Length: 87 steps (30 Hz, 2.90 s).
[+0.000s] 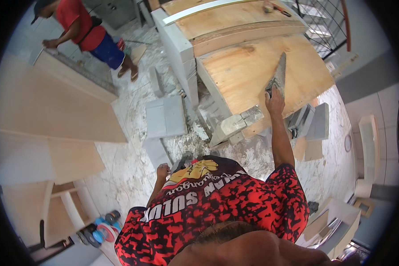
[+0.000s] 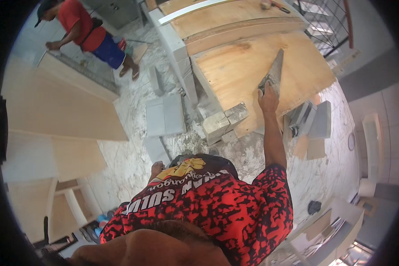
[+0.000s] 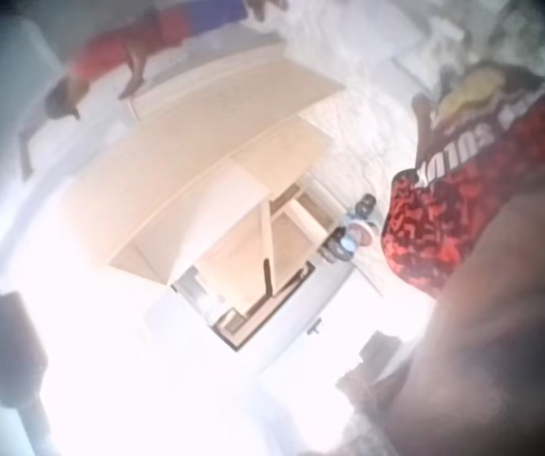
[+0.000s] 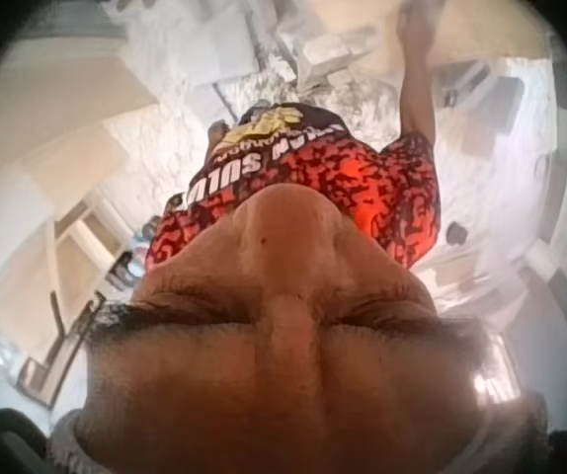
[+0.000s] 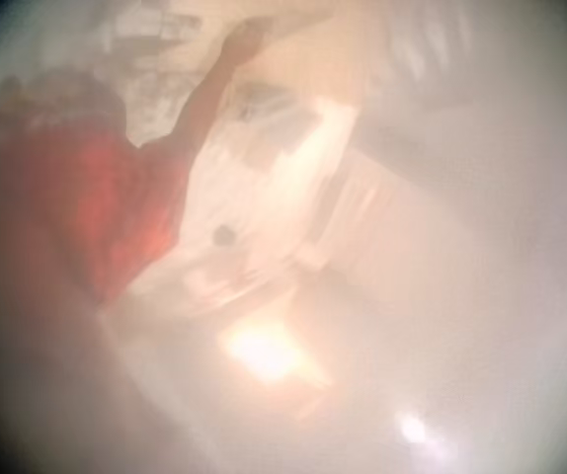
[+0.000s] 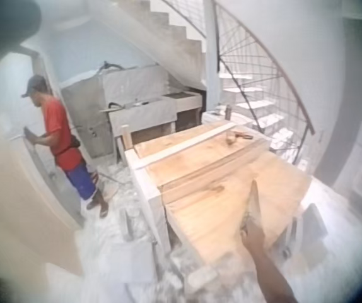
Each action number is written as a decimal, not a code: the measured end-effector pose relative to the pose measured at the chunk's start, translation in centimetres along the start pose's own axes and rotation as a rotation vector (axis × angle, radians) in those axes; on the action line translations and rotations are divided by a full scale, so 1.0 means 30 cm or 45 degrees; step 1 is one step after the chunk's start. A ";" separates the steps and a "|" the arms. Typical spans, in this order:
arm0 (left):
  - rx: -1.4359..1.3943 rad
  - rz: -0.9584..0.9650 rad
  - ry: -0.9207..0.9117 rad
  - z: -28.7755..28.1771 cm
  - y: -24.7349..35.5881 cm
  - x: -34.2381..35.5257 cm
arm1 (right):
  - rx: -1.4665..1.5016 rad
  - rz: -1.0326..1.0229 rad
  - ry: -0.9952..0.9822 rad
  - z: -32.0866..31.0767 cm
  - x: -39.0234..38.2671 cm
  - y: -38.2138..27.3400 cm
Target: The person uses an electric drill to drill multiple holes into a wooden board supported on a workbench, using a plastic guide strip to position the drill bit.
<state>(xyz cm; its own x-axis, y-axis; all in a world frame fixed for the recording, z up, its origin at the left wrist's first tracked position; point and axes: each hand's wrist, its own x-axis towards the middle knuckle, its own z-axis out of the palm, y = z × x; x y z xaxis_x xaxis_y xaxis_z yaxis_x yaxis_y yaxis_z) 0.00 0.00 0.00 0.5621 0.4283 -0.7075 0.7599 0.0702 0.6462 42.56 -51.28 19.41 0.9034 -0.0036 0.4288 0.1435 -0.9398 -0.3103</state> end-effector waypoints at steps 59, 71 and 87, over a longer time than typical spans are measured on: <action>0.789 0.505 -0.999 0.275 0.473 0.065 | 0.750 1.599 -0.804 -0.049 -0.950 0.156; 1.093 0.336 -1.253 0.003 0.664 0.466 | 0.674 1.496 -0.846 -0.159 -1.128 -0.234; 1.369 0.931 -1.192 1.067 0.883 -0.458 | 0.801 1.244 -0.434 -0.491 -1.151 0.263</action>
<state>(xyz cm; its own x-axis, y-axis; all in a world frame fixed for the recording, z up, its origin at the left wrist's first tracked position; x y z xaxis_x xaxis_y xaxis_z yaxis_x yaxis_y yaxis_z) 22.86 -32.87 17.70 0.5764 -0.6215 -0.5305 -0.1110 -0.7027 0.7027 6.55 -63.60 14.65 0.7870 -0.4399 -0.4326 -0.5728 -0.2604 -0.7773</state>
